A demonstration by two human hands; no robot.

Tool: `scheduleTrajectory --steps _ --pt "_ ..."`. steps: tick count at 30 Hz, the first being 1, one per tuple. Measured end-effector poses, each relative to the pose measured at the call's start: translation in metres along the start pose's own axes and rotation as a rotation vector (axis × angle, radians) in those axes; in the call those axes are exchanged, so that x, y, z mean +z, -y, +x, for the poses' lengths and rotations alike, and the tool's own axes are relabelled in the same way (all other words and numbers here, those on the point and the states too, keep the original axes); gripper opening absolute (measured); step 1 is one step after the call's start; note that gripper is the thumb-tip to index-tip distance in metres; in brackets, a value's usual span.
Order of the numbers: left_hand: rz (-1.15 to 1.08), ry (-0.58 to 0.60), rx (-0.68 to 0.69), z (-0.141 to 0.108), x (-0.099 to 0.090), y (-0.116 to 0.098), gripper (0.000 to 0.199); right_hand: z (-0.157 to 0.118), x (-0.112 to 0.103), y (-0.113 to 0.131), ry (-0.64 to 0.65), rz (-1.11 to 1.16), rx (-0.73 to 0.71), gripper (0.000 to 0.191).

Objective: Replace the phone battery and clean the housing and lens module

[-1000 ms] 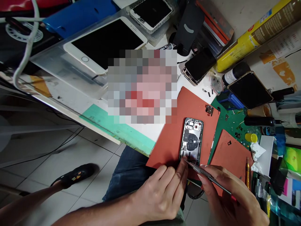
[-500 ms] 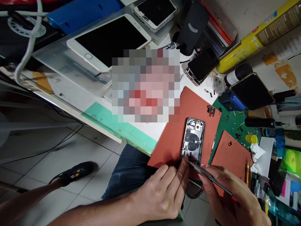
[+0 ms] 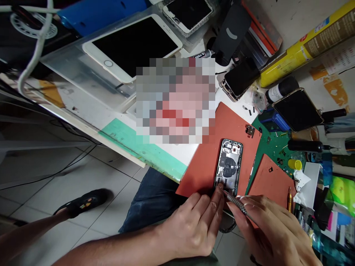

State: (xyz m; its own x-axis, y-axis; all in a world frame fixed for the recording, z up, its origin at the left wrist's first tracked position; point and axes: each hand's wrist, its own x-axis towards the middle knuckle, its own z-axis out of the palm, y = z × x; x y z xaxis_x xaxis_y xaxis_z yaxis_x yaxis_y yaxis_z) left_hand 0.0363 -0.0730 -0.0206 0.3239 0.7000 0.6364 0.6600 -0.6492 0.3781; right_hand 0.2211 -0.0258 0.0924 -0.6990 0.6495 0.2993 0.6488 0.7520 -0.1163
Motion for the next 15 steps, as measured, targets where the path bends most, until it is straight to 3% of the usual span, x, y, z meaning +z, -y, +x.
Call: scheduleTrajectory --steps 2,6,10,15 --pt "-0.010 -0.006 -0.008 0.000 0.000 0.000 0.028 0.009 0.002 0.000 0.000 0.015 -0.003 0.033" --pt "-0.010 0.022 0.012 0.000 -0.002 0.001 0.026 0.018 0.003 -0.001 0.027 0.029 -0.016 0.017" --pt "-0.009 0.025 -0.003 0.001 -0.003 0.001 0.027 0.025 0.001 -0.001 0.098 0.066 -0.047 0.021" --pt "-0.010 0.023 0.001 0.001 -0.003 0.002 0.025 0.028 0.001 0.000 0.038 0.067 -0.059 0.018"
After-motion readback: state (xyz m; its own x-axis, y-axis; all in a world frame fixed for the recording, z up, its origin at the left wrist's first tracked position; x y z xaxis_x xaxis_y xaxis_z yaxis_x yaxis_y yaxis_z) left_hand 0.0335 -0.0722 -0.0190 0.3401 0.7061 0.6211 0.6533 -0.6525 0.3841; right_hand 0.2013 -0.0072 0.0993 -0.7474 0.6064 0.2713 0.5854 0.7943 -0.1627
